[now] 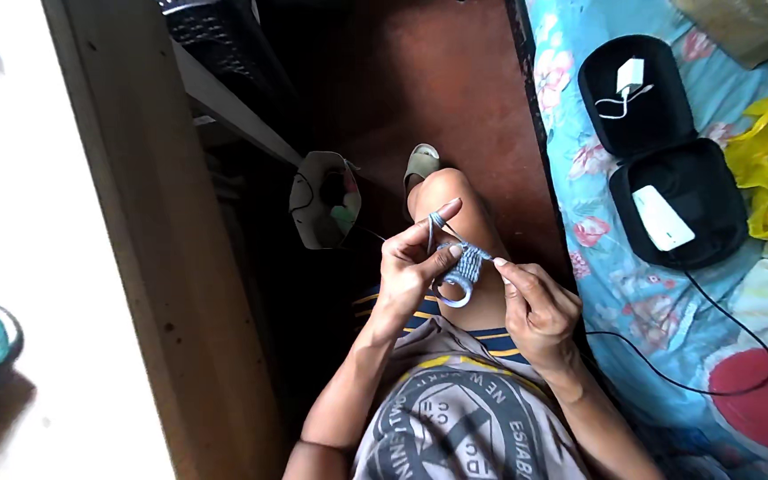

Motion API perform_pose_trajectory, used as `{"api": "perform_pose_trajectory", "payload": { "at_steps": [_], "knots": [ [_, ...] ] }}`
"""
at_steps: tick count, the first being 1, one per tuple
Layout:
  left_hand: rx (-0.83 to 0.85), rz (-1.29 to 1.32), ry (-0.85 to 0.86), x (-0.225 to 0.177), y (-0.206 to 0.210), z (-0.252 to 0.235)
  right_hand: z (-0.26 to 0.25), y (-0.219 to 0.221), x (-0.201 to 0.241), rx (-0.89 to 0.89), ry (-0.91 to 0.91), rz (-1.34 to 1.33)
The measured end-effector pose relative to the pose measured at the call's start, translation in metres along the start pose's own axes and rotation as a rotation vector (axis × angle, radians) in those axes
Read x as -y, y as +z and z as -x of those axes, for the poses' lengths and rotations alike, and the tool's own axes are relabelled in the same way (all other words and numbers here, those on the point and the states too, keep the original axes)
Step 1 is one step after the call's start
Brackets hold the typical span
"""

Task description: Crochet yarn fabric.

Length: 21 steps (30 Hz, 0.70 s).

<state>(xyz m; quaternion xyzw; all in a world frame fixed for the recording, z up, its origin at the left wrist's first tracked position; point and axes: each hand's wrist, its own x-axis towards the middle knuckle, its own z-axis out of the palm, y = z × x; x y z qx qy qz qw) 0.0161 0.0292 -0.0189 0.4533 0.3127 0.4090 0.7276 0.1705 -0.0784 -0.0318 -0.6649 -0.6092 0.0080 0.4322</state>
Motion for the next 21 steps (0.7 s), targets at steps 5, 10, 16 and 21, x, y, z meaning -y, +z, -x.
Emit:
{"api": "perform_pose_trajectory", "payload": {
  "at_steps": [5, 10, 16, 21],
  "knots": [
    [0.04, 0.05, -0.057, -0.001, -0.005, -0.002, -0.001, -0.005, -0.004, 0.054, 0.04, -0.118],
    [0.046, 0.099, -0.083, 0.001, -0.005, -0.003, -0.002, -0.008, -0.009, 0.136, 0.24, -0.468],
    [0.059, 0.15, -0.101, 0.002, -0.005, -0.003, -0.008, -0.013, -0.007, 0.214, 0.519, -0.826],
    [0.074, 0.041, -0.097, 0.001, -0.003, -0.005, -0.015, -0.014, -0.004, 0.304, 0.847, -1.11]
  ]
}}
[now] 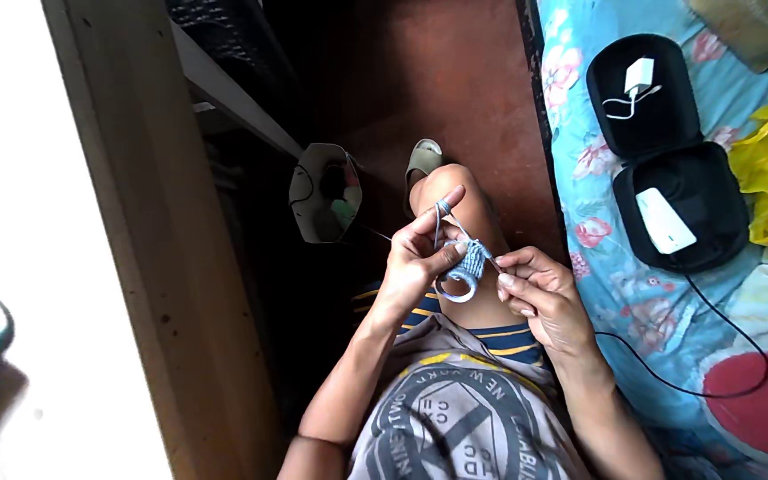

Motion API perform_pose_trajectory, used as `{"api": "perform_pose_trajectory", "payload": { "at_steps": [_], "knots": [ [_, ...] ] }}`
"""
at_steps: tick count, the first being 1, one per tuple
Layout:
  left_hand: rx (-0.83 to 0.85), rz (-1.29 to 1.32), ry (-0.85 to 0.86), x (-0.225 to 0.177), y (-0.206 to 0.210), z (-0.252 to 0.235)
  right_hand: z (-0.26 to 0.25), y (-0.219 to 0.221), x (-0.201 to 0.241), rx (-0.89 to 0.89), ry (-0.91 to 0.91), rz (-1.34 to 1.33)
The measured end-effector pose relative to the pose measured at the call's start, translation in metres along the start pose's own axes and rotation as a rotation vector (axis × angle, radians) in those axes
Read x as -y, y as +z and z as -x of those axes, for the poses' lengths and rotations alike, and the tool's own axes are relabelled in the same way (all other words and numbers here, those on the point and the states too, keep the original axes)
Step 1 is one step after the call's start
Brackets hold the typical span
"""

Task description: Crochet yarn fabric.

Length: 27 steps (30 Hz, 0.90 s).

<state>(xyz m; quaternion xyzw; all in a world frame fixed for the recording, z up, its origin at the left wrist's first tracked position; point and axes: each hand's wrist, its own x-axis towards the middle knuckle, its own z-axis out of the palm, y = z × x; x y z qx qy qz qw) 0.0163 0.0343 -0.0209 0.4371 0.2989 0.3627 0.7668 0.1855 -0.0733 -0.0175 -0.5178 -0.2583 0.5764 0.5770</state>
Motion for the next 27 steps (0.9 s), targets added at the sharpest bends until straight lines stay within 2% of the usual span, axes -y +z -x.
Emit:
{"api": "perform_pose_trajectory", "payload": {
  "at_steps": [2, 7, 9, 11, 13, 14, 16, 17, 18, 21, 23, 27],
  "knots": [
    [-0.004, -0.07, 0.004, -0.002, 0.003, 0.0, 0.0, 0.002, -0.002, -0.026, -0.037, 0.101],
    [-0.141, -0.268, 0.086, -0.006, 0.014, 0.004, 0.001, 0.01, -0.008, -0.08, -0.234, 0.284],
    [-0.149, -0.421, 0.213, -0.003, 0.016, 0.006, 0.0, 0.016, -0.01, -0.102, -0.415, 0.515],
    [-0.137, -0.582, 0.419, 0.005, 0.016, 0.007, -0.004, 0.023, -0.009, -0.151, -0.534, 0.707],
    [-0.12, -0.654, 0.598, 0.014, 0.014, 0.006, -0.007, 0.027, -0.002, -0.145, -0.474, 0.687],
    [-0.12, -0.644, 0.634, 0.017, 0.014, 0.005, -0.008, 0.028, 0.003, -0.114, -0.377, 0.568],
    [-0.12, -0.53, 0.593, 0.015, 0.014, 0.006, -0.011, 0.026, 0.009, -0.057, -0.144, 0.196],
    [-0.125, -0.46, 0.538, 0.012, 0.015, 0.007, -0.011, 0.024, 0.009, -0.047, -0.1, 0.103],
    [-0.136, -0.394, 0.473, 0.01, 0.015, 0.008, -0.009, 0.023, 0.006, -0.062, -0.138, 0.135],
    [-0.169, -0.244, 0.281, 0.004, 0.017, 0.009, -0.001, 0.023, -0.009, -0.209, -0.495, 0.616],
    [-0.179, -0.176, 0.221, 0.002, 0.017, 0.008, 0.0, 0.023, -0.017, -0.326, -0.695, 0.886],
    [-0.131, -0.115, 0.201, 0.0, 0.012, 0.005, 0.0, 0.021, -0.018, -0.376, -0.84, 1.103]
  ]
}}
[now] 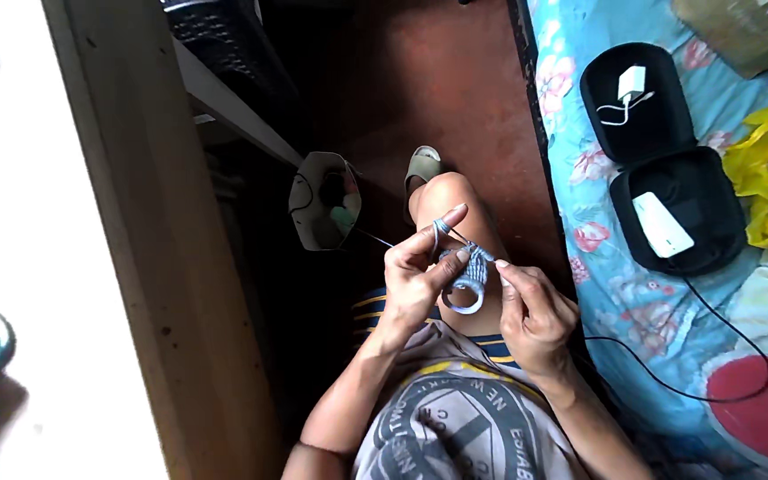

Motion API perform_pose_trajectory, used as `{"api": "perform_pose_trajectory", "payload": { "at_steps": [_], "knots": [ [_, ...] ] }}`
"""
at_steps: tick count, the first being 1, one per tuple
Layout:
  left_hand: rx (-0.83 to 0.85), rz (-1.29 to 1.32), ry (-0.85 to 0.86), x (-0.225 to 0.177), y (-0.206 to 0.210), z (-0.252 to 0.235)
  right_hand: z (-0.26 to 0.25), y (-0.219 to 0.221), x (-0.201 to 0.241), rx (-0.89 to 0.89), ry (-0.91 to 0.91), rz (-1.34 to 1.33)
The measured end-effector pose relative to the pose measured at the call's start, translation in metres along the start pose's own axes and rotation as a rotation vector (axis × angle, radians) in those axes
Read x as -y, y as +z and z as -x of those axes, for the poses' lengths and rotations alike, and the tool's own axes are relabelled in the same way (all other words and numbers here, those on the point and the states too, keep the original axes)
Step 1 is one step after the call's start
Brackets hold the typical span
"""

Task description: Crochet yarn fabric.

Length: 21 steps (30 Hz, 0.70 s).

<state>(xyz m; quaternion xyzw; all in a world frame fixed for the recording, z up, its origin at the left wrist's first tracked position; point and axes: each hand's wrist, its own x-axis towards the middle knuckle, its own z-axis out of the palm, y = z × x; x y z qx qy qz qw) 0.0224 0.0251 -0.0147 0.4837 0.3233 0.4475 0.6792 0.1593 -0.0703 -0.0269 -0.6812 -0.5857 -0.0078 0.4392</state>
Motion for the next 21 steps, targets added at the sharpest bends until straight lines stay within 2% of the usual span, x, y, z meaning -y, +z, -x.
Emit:
{"api": "perform_pose_trajectory", "payload": {
  "at_steps": [4, 10, 17, 21],
  "knots": [
    [0.057, 0.051, -0.041, -0.002, -0.007, -0.003, -0.001, -0.003, -0.005, 0.033, -0.056, 0.0],
    [0.088, 0.14, -0.147, -0.005, -0.014, -0.004, 0.0, -0.009, -0.009, 0.086, -0.036, -0.097],
    [0.13, 0.267, -0.199, 0.0, -0.016, -0.006, 0.0, -0.011, -0.015, 0.171, 0.128, -0.392],
    [0.141, 0.159, -0.167, -0.001, -0.015, -0.006, -0.003, -0.012, -0.016, 0.197, 0.16, -0.414]
  ]
}}
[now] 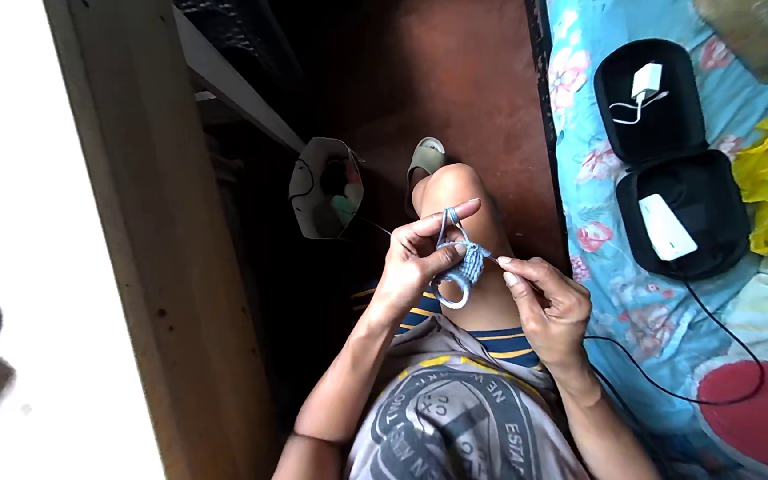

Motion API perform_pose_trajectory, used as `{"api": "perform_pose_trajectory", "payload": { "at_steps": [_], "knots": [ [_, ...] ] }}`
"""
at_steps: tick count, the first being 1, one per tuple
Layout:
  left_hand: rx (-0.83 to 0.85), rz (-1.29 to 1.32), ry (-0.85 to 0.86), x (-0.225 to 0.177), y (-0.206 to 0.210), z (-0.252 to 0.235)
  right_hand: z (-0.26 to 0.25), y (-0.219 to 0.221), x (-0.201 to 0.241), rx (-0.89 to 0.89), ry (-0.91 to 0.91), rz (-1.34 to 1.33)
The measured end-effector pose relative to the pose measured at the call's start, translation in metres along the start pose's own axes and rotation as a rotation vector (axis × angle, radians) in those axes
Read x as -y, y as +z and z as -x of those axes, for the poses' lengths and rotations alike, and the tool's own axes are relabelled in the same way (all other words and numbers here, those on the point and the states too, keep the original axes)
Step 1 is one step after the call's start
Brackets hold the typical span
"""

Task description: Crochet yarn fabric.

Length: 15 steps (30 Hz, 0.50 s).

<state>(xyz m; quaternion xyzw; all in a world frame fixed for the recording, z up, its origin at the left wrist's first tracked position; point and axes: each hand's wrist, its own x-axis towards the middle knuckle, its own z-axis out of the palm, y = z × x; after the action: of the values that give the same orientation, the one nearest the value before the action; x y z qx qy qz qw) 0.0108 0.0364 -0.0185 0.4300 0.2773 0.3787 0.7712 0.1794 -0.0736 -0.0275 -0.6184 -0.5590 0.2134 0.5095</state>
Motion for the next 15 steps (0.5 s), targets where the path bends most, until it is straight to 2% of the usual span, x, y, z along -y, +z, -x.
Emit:
{"api": "perform_pose_trajectory", "payload": {
  "at_steps": [4, 6, 11, 13, 15],
  "knots": [
    [-0.071, -0.136, 0.023, -0.002, 0.007, 0.001, -0.002, -0.001, -0.001, 0.014, 0.02, -0.006],
    [-0.127, -0.175, 0.05, -0.002, 0.011, 0.002, -0.003, -0.003, 0.001, 0.034, 0.091, -0.097],
    [-0.227, -0.114, 0.104, 0.0, 0.024, 0.004, -0.015, -0.006, 0.017, 0.106, 0.665, -0.832],
    [-0.231, -0.096, 0.071, 0.004, 0.027, 0.003, -0.018, 0.001, 0.021, 0.08, 0.645, -0.805],
    [-0.223, -0.131, 0.05, 0.007, 0.029, 0.004, -0.017, 0.005, 0.022, 0.051, 0.441, -0.518]
  ]
}}
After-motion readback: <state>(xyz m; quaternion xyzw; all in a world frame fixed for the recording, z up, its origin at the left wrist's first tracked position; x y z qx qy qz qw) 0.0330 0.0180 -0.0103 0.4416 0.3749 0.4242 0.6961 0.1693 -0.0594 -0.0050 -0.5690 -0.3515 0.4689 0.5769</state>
